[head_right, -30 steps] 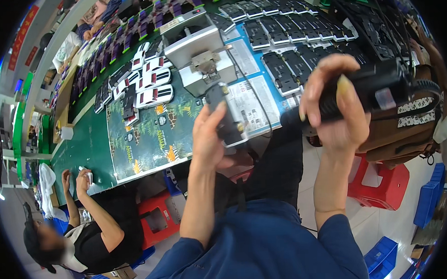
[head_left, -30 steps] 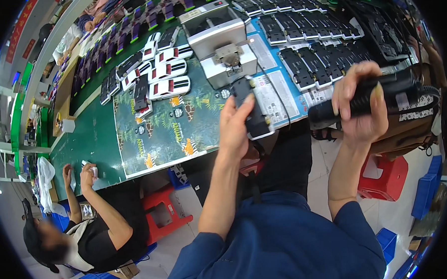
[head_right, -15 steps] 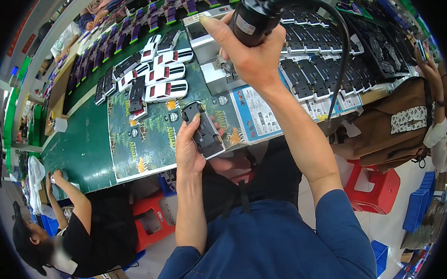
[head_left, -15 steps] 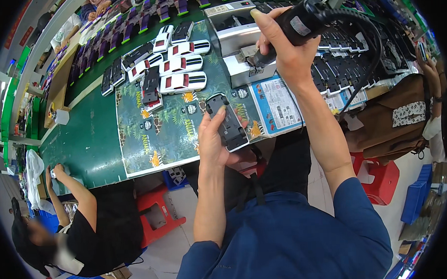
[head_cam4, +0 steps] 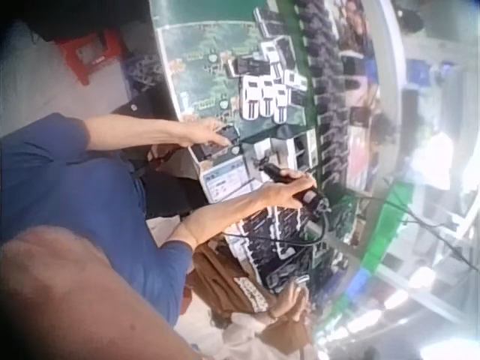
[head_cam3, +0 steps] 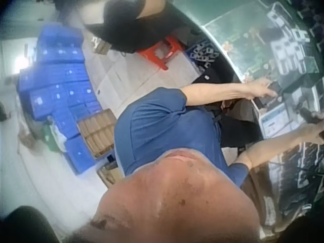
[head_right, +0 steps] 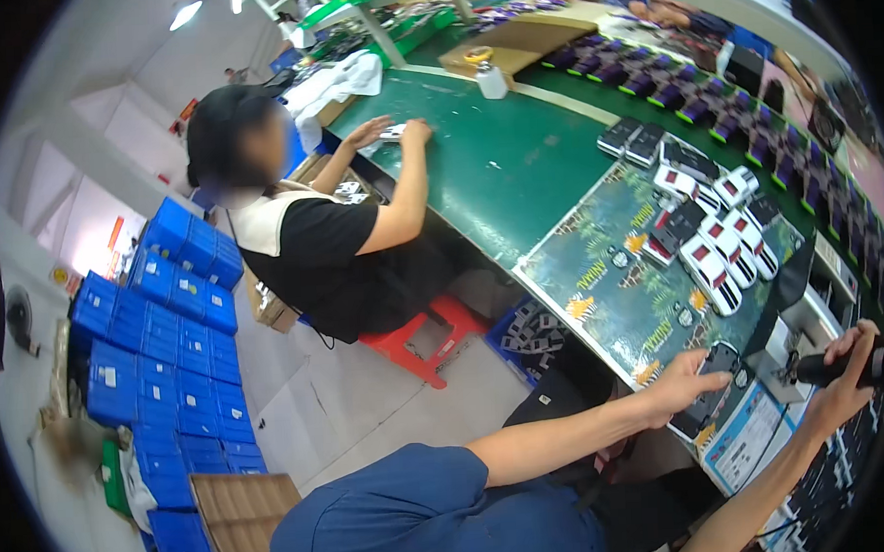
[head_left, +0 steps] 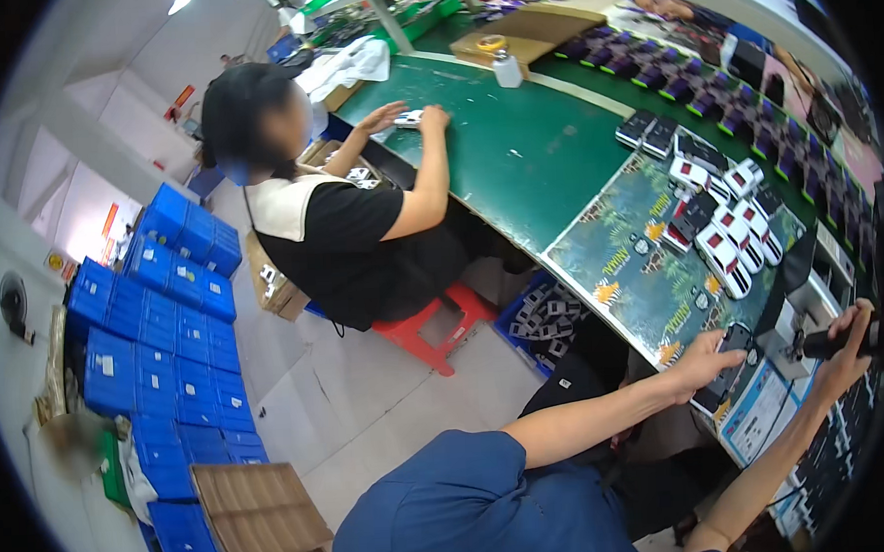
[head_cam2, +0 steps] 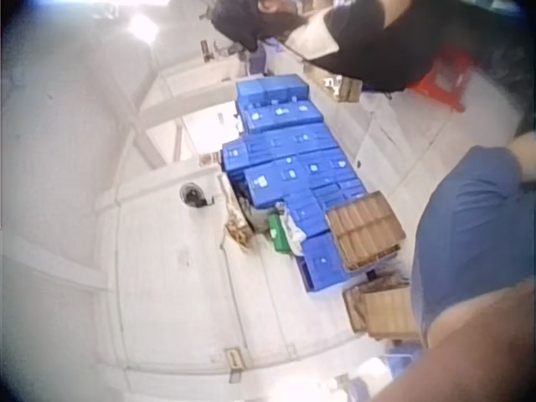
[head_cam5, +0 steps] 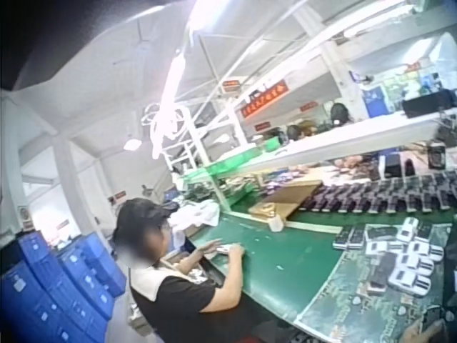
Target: Assembling toy car components using an electric screwdriver on a factory assembly line.
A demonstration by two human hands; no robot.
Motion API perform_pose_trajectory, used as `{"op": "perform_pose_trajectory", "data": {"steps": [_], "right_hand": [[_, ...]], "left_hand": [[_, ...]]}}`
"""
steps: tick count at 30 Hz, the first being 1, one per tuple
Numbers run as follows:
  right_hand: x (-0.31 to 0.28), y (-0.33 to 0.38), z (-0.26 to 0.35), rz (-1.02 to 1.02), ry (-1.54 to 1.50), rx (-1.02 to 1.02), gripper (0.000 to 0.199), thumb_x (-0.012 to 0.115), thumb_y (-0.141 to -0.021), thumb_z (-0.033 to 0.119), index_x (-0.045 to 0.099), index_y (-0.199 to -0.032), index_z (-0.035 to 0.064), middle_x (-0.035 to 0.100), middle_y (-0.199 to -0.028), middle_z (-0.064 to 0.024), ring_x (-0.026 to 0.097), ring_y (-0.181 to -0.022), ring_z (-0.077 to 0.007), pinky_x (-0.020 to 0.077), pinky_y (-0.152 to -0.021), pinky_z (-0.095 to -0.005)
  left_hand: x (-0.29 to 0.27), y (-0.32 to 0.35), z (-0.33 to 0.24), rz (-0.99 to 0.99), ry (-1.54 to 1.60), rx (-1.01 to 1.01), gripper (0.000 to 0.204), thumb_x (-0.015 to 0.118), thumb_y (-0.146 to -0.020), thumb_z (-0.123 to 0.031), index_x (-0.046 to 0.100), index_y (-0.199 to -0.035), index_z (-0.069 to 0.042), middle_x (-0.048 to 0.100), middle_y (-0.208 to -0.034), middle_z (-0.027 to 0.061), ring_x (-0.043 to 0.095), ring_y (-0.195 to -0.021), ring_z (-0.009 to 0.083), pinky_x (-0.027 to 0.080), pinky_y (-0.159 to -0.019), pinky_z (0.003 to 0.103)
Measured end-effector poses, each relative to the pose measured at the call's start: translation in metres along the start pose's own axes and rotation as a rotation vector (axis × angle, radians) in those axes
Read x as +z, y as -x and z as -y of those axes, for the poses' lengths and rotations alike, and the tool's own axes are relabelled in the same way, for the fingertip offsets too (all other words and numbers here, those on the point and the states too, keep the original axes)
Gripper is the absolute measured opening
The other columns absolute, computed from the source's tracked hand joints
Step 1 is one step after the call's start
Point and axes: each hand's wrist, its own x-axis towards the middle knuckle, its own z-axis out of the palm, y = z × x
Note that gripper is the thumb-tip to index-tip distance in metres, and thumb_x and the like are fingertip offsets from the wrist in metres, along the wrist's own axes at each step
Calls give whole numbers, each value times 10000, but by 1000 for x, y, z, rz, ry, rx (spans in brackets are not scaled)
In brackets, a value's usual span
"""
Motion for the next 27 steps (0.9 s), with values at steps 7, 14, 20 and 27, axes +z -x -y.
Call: {"op": "perform_pose_trajectory", "data": {"steps": [7,14,20,27], "right_hand": [[29,-8,10,-74,141,-101,189,626,-991,210,606,-945,28,460,-667,6,434,-551,-61,337,-543,-220],[16,-25,-6,-46,144,-90,271,608,-999,212,682,-1143,-5,437,-596,31,382,-476,-36,307,-500,-207],[11,-1,9,-63,-85,183,186,615,-992,215,615,-1026,32,428,-639,18,370,-452,-60,308,-425,-222],[13,40,57,166,-510,336,144,554,-985,263,492,-977,133,368,-744,6,359,-596,-97,345,-546,-278]], "left_hand": [[7,-4,-7,0,-27,10,96,644,-936,-106,571,-956,-46,646,-837,30,638,-694,108,533,-639,262],[1,-10,1,38,-15,-20,104,659,-920,-106,610,-965,-27,675,-879,54,657,-710,119,545,-641,266],[6,-3,1,46,7,-56,92,657,-909,-96,618,-956,-27,680,-859,58,660,-708,130,552,-629,283],[-8,-1,-8,30,-887,194,128,695,-860,-165,703,-901,-45,709,-868,71,657,-745,151,528,-663,341]]}}
